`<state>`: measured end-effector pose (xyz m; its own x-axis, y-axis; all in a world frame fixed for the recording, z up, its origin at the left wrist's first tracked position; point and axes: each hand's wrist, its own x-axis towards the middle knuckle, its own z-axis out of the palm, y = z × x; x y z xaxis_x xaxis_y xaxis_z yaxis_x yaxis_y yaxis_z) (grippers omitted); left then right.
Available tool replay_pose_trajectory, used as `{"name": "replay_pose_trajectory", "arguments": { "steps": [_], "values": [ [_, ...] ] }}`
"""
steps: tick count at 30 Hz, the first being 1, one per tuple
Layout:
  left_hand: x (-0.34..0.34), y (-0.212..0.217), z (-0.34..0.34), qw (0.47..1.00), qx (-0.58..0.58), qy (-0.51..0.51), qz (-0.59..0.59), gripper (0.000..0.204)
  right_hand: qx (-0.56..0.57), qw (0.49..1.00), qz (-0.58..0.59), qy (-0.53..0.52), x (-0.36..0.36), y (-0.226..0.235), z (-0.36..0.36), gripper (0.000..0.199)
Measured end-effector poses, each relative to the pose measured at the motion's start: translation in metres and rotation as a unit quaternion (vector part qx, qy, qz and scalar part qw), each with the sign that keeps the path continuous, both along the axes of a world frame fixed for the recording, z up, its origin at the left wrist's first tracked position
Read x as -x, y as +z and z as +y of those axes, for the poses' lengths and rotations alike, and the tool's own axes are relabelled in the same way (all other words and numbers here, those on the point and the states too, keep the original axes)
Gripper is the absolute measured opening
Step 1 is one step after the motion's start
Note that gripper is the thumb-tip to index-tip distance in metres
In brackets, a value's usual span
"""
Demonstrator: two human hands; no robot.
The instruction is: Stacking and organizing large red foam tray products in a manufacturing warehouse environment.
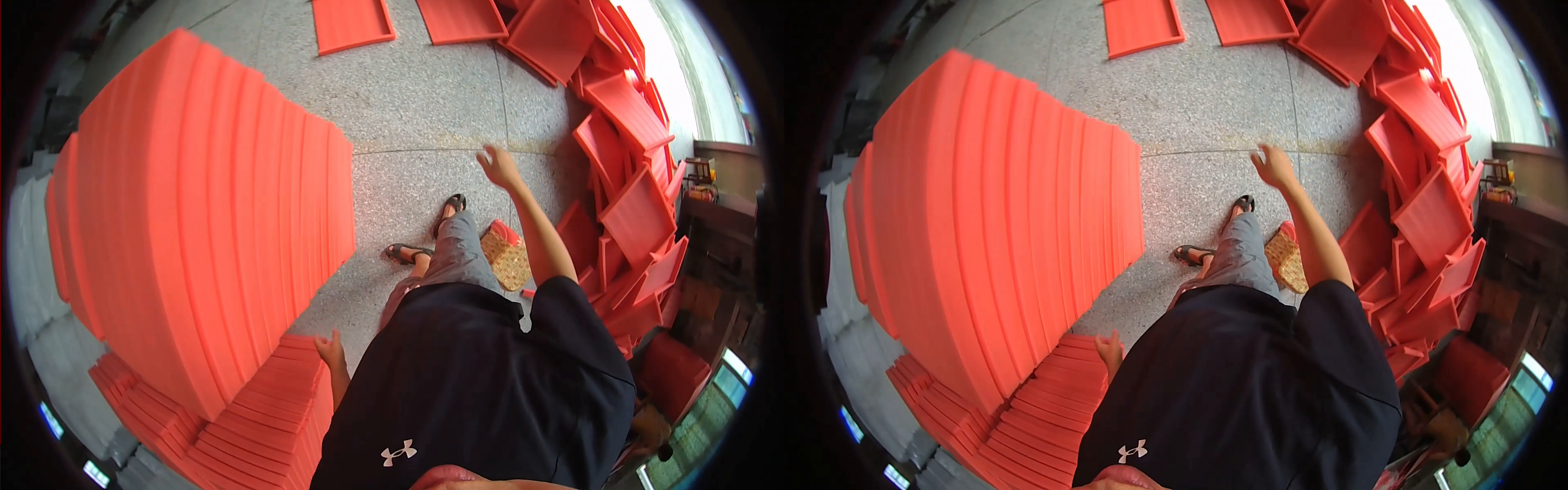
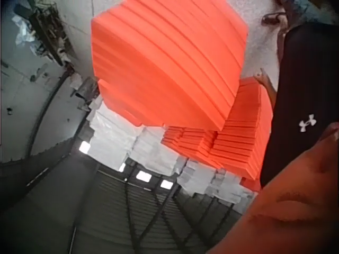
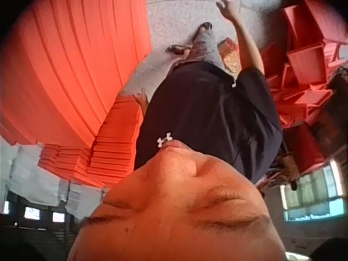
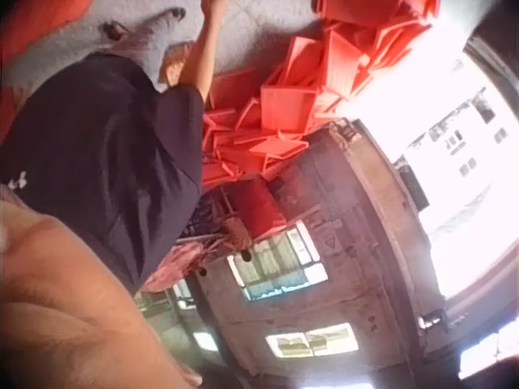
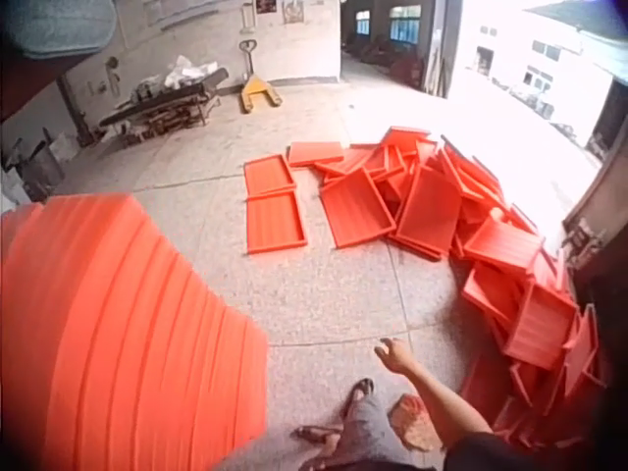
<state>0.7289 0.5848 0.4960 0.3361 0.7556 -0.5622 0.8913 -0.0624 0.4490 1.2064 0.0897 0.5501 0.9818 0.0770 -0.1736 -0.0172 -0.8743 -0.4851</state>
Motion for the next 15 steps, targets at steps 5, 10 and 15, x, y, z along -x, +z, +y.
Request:
{"name": "replay_pose_trajectory", "arguments": {
  "steps": [5,10,15],
  "values": [
    [0.037,-0.01,-0.013,0.951,0.138,-0.236,0.143,0.061,-0.034,0.904,0.38,-0.195,0.232,-0.107,-0.099,0.038],
    [-0.089,0.025,-0.066,0.932,0.197,-0.254,0.169,0.05,0.002,0.811,0.46,-0.363,0.352,-0.159,-0.138,0.059],
    [-0.199,-0.017,-0.1,0.907,0.216,-0.286,0.221,0.04,-0.226,0.456,0.417,-0.753,0.371,-0.227,-0.158,0.092]
  ]
}}
